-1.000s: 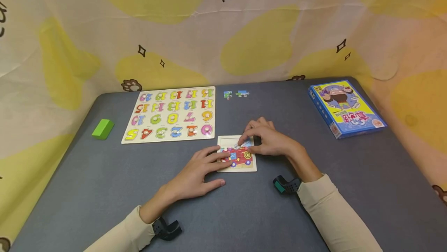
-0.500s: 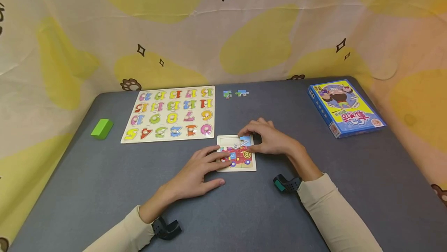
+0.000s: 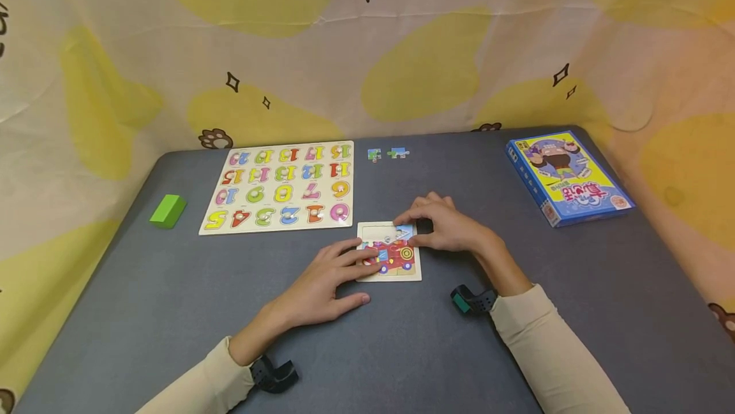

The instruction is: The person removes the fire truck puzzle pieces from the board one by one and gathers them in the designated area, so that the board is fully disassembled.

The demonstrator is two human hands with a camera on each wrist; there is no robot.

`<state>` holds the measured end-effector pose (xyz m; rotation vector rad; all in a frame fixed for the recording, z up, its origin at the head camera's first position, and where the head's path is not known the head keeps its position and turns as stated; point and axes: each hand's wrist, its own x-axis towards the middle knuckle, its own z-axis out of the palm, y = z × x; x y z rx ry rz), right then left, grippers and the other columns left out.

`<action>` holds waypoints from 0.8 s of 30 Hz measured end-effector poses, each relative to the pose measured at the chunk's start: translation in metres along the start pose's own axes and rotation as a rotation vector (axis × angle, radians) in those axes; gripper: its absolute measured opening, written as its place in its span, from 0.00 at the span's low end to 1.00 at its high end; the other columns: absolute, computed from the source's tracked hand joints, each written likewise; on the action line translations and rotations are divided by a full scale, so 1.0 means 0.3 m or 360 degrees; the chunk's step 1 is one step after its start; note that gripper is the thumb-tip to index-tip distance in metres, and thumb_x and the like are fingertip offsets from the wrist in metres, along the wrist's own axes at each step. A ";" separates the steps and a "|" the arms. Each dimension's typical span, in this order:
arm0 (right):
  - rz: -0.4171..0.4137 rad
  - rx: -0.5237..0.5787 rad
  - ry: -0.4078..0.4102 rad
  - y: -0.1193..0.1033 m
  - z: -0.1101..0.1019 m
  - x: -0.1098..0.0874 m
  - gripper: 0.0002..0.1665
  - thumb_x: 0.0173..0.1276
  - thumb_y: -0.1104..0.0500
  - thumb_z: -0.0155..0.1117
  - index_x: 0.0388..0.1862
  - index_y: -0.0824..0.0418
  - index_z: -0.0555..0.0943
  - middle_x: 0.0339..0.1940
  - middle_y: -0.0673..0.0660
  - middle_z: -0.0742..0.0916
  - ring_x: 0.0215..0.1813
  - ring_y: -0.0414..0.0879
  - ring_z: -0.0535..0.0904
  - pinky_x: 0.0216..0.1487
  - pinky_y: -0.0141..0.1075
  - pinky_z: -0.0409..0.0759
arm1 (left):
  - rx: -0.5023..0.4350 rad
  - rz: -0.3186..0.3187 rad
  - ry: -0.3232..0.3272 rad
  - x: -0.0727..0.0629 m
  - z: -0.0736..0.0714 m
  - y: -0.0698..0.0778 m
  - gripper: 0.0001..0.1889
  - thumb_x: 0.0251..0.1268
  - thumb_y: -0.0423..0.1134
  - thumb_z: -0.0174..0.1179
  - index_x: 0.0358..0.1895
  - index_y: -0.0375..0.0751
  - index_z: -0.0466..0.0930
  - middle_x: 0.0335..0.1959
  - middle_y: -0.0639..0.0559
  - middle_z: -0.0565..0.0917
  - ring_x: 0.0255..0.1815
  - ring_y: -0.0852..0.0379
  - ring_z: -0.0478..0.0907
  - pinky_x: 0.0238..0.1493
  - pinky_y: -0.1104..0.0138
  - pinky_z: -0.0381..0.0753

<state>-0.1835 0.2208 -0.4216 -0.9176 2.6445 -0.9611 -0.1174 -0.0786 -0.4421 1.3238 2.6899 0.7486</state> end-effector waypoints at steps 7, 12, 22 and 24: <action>-0.0005 0.0012 0.0036 0.016 0.000 0.000 0.23 0.63 0.58 0.76 0.58 0.49 0.87 0.45 0.46 0.85 0.47 0.47 0.68 0.49 0.45 0.55 | 0.0009 -0.0003 -0.0002 0.001 0.002 0.000 0.28 0.69 0.54 0.64 0.71 0.56 0.76 0.74 0.58 0.73 0.81 0.47 0.59 0.76 0.44 0.60; 0.0002 0.0084 0.0074 0.032 0.001 -0.002 0.23 0.64 0.57 0.76 0.58 0.49 0.86 0.45 0.47 0.85 0.48 0.47 0.69 0.48 0.45 0.55 | 0.0006 -0.0019 -0.0006 -0.001 0.006 -0.003 0.28 0.69 0.54 0.64 0.71 0.57 0.76 0.75 0.59 0.73 0.81 0.47 0.58 0.76 0.44 0.59; 0.0032 0.0169 0.0156 0.054 0.007 -0.006 0.22 0.66 0.57 0.74 0.60 0.51 0.85 0.48 0.49 0.86 0.48 0.48 0.69 0.48 0.45 0.55 | -0.0007 -0.0018 -0.0009 -0.003 0.007 -0.001 0.28 0.69 0.53 0.65 0.71 0.57 0.76 0.75 0.58 0.73 0.81 0.47 0.58 0.76 0.43 0.60; 0.0038 0.0187 0.0175 0.057 0.008 -0.007 0.22 0.67 0.57 0.73 0.60 0.51 0.85 0.48 0.50 0.87 0.49 0.48 0.69 0.49 0.46 0.55 | -0.0016 -0.0024 -0.0016 -0.003 0.008 0.000 0.28 0.69 0.53 0.65 0.71 0.57 0.76 0.75 0.58 0.72 0.81 0.47 0.58 0.76 0.43 0.59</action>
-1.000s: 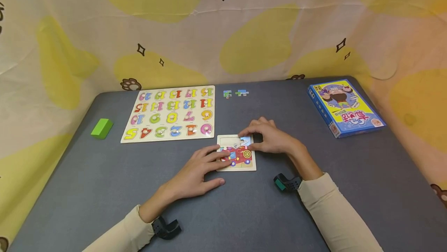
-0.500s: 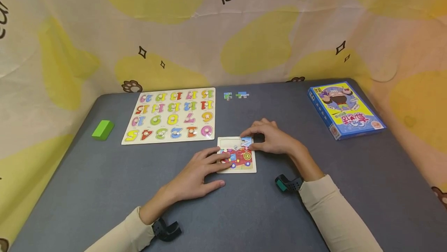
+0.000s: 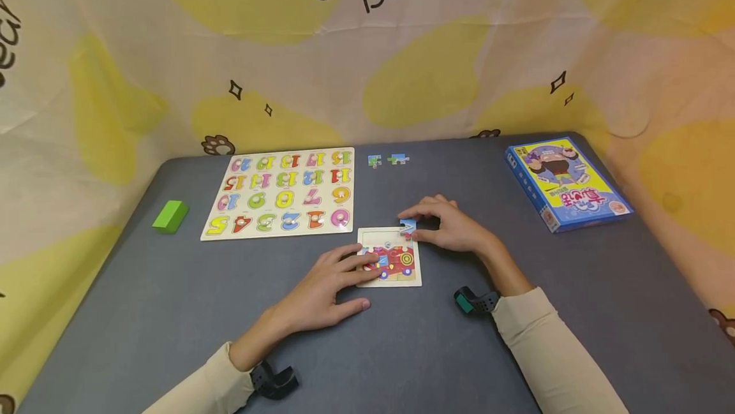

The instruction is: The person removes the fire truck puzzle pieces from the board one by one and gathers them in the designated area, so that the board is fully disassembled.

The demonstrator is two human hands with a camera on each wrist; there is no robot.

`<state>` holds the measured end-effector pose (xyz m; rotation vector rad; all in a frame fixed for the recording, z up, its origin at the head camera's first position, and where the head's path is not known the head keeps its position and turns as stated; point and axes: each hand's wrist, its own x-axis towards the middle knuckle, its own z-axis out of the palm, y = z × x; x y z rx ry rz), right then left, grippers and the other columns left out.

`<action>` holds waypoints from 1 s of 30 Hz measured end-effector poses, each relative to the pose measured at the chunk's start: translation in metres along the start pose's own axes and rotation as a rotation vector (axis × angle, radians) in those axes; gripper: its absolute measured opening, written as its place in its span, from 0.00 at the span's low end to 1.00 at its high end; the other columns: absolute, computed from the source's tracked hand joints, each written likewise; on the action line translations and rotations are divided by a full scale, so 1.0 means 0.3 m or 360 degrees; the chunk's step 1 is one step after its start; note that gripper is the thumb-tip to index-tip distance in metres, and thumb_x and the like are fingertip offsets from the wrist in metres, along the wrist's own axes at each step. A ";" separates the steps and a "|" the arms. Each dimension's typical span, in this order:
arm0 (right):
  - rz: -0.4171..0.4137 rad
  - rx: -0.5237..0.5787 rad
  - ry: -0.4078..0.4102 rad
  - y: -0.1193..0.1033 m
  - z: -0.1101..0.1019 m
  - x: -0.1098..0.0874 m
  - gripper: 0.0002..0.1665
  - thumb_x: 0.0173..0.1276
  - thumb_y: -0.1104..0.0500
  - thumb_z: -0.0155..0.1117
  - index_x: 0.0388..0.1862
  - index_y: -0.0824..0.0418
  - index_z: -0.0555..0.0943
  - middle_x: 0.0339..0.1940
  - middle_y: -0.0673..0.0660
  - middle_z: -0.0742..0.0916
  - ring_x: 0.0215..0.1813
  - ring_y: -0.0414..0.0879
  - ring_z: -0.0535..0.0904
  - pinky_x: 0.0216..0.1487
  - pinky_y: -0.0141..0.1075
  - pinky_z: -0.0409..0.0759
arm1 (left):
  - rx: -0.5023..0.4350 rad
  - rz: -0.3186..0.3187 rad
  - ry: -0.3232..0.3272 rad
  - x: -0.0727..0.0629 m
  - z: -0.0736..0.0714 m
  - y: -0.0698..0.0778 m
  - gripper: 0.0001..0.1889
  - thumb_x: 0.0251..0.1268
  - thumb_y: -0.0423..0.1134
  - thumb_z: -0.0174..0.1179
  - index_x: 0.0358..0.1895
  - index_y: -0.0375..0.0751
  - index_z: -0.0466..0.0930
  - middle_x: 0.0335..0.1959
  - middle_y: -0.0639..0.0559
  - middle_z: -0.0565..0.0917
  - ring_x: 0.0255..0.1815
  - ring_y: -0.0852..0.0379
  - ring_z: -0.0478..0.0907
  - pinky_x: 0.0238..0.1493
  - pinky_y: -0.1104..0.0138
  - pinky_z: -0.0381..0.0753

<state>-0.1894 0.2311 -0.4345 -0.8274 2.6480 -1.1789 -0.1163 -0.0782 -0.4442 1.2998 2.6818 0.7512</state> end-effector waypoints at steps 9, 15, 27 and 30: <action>0.0023 0.0045 0.0066 0.015 -0.002 0.001 0.22 0.69 0.59 0.71 0.62 0.52 0.84 0.45 0.51 0.84 0.49 0.47 0.67 0.50 0.46 0.55 | -0.0010 -0.0015 -0.0014 0.000 0.003 0.002 0.28 0.69 0.52 0.65 0.70 0.56 0.77 0.75 0.59 0.73 0.81 0.47 0.58 0.76 0.43 0.59; 0.0024 0.0038 0.0101 0.032 -0.006 0.010 0.23 0.69 0.59 0.70 0.63 0.53 0.84 0.45 0.53 0.84 0.49 0.48 0.68 0.52 0.49 0.54 | -0.0009 -0.0010 -0.0002 -0.002 -0.001 0.004 0.27 0.68 0.52 0.65 0.70 0.55 0.77 0.74 0.58 0.73 0.81 0.47 0.58 0.76 0.43 0.59; 0.0081 -0.0063 0.0183 0.085 -0.041 0.052 0.23 0.70 0.59 0.70 0.64 0.54 0.83 0.42 0.55 0.81 0.46 0.50 0.67 0.48 0.45 0.58 | -0.0024 -0.0012 -0.0005 -0.004 -0.001 0.005 0.28 0.68 0.52 0.65 0.70 0.56 0.77 0.74 0.59 0.73 0.81 0.48 0.58 0.76 0.43 0.59; 0.0089 -0.0071 0.0188 0.093 -0.052 0.059 0.23 0.70 0.59 0.70 0.64 0.54 0.83 0.44 0.56 0.82 0.47 0.50 0.67 0.48 0.44 0.59 | -0.0024 -0.0007 -0.0004 -0.004 -0.001 0.004 0.28 0.68 0.52 0.65 0.70 0.56 0.77 0.74 0.59 0.73 0.81 0.48 0.58 0.77 0.44 0.59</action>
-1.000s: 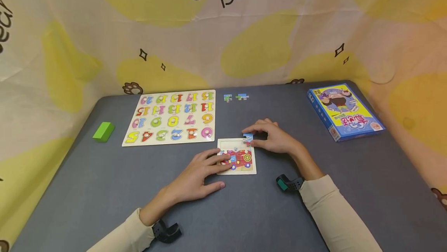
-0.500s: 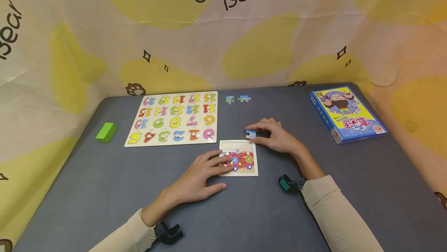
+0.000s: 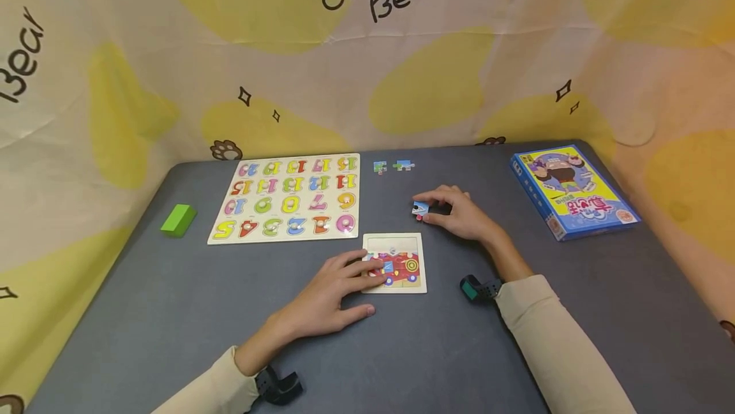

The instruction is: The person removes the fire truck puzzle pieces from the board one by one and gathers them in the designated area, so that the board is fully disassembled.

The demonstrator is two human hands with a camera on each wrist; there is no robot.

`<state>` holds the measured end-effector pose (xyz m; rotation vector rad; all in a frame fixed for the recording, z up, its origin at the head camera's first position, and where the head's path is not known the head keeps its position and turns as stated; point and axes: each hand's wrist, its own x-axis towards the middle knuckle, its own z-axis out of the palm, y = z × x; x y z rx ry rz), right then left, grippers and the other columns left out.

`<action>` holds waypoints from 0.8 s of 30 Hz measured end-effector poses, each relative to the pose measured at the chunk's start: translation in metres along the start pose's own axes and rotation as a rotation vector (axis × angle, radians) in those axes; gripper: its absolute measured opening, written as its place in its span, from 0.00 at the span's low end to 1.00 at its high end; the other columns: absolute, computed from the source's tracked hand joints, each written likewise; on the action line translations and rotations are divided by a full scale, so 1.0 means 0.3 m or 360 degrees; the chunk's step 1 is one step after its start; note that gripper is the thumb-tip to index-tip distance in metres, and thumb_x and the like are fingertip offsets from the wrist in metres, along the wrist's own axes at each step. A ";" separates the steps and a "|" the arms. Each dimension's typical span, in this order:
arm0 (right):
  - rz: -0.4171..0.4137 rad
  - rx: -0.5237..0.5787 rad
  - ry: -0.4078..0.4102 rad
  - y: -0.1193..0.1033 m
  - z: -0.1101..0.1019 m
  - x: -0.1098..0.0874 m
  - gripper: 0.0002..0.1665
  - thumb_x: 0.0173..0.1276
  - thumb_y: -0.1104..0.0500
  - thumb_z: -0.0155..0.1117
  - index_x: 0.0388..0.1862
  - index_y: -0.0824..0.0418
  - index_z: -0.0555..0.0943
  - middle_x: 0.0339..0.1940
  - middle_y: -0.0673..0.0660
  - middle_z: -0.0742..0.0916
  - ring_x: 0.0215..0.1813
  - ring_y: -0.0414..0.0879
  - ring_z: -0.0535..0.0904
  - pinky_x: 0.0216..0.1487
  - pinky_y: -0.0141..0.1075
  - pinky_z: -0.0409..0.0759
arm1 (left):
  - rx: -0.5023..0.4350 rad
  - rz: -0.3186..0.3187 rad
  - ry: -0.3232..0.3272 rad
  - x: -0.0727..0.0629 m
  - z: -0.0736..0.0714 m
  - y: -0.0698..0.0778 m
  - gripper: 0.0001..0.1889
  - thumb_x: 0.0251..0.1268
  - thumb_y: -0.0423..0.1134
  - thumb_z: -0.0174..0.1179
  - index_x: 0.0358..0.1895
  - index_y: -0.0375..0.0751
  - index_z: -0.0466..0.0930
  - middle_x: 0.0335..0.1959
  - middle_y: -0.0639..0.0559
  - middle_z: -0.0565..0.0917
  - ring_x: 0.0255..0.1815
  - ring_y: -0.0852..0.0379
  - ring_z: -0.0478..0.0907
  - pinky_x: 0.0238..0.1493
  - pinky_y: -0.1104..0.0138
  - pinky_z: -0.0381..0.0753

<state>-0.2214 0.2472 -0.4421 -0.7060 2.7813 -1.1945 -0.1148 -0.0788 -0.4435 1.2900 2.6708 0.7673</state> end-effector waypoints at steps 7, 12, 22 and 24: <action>0.0005 0.0003 0.0038 0.017 -0.012 0.020 0.22 0.70 0.60 0.70 0.63 0.55 0.83 0.45 0.57 0.82 0.46 0.50 0.67 0.48 0.43 0.60 | -0.0001 -0.0004 -0.0008 -0.003 -0.002 0.003 0.27 0.68 0.52 0.65 0.70 0.56 0.77 0.74 0.58 0.73 0.81 0.48 0.59 0.77 0.44 0.59; 0.0007 0.0010 0.0066 0.032 -0.026 0.037 0.22 0.70 0.62 0.69 0.62 0.58 0.83 0.44 0.59 0.82 0.44 0.51 0.66 0.47 0.43 0.58 | -0.0012 -0.0007 -0.0010 -0.003 -0.002 0.003 0.27 0.68 0.52 0.65 0.70 0.55 0.77 0.74 0.58 0.73 0.81 0.48 0.58 0.76 0.44 0.59; 0.0086 -0.0060 0.0059 0.060 -0.065 0.075 0.22 0.72 0.62 0.67 0.64 0.58 0.82 0.48 0.61 0.82 0.46 0.53 0.66 0.47 0.44 0.58 | -0.0006 0.0001 0.0012 -0.005 0.002 0.005 0.27 0.68 0.51 0.65 0.70 0.55 0.77 0.74 0.58 0.73 0.81 0.48 0.59 0.77 0.45 0.59; 0.0092 -0.0067 0.0058 0.066 -0.072 0.084 0.22 0.72 0.62 0.66 0.64 0.59 0.82 0.50 0.62 0.82 0.47 0.53 0.66 0.48 0.44 0.58 | -0.0003 0.0004 0.0020 -0.005 0.003 0.004 0.27 0.68 0.51 0.65 0.70 0.55 0.77 0.74 0.58 0.73 0.81 0.48 0.59 0.77 0.45 0.59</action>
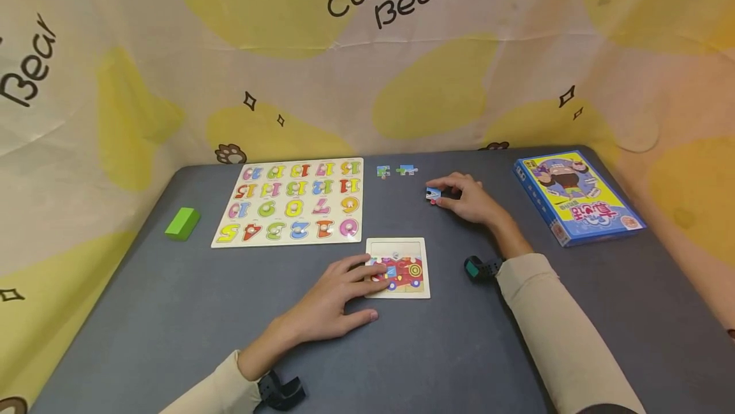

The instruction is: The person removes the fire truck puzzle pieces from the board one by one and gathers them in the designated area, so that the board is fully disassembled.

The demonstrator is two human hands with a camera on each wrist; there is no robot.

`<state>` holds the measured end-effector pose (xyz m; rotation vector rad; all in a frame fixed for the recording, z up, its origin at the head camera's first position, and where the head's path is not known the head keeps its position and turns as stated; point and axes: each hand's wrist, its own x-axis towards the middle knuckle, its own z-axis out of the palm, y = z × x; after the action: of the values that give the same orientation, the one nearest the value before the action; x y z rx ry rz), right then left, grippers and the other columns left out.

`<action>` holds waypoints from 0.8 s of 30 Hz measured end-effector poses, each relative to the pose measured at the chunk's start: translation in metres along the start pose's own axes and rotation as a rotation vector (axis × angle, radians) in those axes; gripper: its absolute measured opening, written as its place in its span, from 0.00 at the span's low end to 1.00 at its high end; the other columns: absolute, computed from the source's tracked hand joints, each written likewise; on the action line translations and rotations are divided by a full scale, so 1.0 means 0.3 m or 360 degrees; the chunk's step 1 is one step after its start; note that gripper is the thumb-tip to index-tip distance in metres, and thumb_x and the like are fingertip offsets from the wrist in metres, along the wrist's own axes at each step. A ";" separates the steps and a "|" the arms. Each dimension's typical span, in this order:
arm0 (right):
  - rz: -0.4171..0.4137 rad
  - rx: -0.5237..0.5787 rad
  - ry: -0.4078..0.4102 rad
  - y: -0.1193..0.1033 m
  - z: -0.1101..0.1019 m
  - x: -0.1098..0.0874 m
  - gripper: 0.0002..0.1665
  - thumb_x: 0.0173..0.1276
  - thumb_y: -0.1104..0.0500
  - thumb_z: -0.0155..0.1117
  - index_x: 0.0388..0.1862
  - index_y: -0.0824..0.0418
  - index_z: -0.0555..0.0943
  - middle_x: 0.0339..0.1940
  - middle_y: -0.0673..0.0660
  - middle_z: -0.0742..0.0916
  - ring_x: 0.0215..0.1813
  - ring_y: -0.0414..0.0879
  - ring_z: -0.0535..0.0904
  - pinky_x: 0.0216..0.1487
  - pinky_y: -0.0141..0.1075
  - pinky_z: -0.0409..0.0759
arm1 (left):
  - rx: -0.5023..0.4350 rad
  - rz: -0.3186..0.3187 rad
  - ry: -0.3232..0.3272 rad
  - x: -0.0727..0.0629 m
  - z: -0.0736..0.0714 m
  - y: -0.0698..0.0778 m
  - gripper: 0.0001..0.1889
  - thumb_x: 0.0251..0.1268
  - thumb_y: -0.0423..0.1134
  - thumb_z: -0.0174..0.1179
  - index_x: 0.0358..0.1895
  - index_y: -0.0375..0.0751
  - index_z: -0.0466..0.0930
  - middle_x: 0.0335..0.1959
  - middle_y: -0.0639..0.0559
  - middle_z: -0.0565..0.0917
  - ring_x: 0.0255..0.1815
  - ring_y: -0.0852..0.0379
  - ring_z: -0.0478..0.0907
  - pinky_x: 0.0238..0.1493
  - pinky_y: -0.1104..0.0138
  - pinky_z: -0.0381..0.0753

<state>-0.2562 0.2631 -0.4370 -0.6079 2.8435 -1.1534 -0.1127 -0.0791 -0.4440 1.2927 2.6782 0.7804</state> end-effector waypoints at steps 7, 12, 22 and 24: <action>0.0052 -0.0020 0.0024 0.011 -0.017 0.027 0.22 0.73 0.62 0.64 0.65 0.60 0.81 0.53 0.64 0.82 0.49 0.55 0.67 0.51 0.50 0.54 | 0.0019 0.0009 0.0011 -0.001 0.000 0.001 0.28 0.68 0.52 0.65 0.70 0.57 0.76 0.74 0.59 0.73 0.81 0.48 0.58 0.77 0.45 0.59; 0.0053 -0.0017 0.0083 0.023 -0.023 0.048 0.22 0.73 0.64 0.64 0.65 0.62 0.81 0.53 0.66 0.80 0.48 0.56 0.66 0.55 0.56 0.53 | 0.0017 -0.0005 -0.0002 -0.002 -0.003 0.002 0.28 0.69 0.53 0.65 0.71 0.58 0.76 0.74 0.60 0.73 0.81 0.50 0.58 0.77 0.46 0.59; 0.0130 -0.0066 0.0186 0.043 -0.018 0.095 0.22 0.74 0.64 0.62 0.65 0.61 0.80 0.54 0.66 0.79 0.46 0.54 0.65 0.50 0.53 0.50 | 0.0033 0.0016 0.0020 -0.003 0.000 0.000 0.27 0.69 0.52 0.65 0.70 0.57 0.77 0.75 0.59 0.73 0.81 0.47 0.59 0.76 0.45 0.60; 0.0130 -0.0062 0.0201 0.047 -0.017 0.100 0.21 0.73 0.64 0.62 0.65 0.61 0.81 0.54 0.66 0.79 0.45 0.53 0.64 0.49 0.52 0.49 | 0.0036 0.0017 0.0019 -0.003 0.001 0.001 0.27 0.69 0.52 0.65 0.70 0.57 0.77 0.75 0.59 0.73 0.81 0.47 0.59 0.76 0.45 0.60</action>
<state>-0.2896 0.2649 -0.4388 -0.4305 2.9712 -1.1661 -0.1119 -0.0796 -0.4443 1.3127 2.6988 0.7638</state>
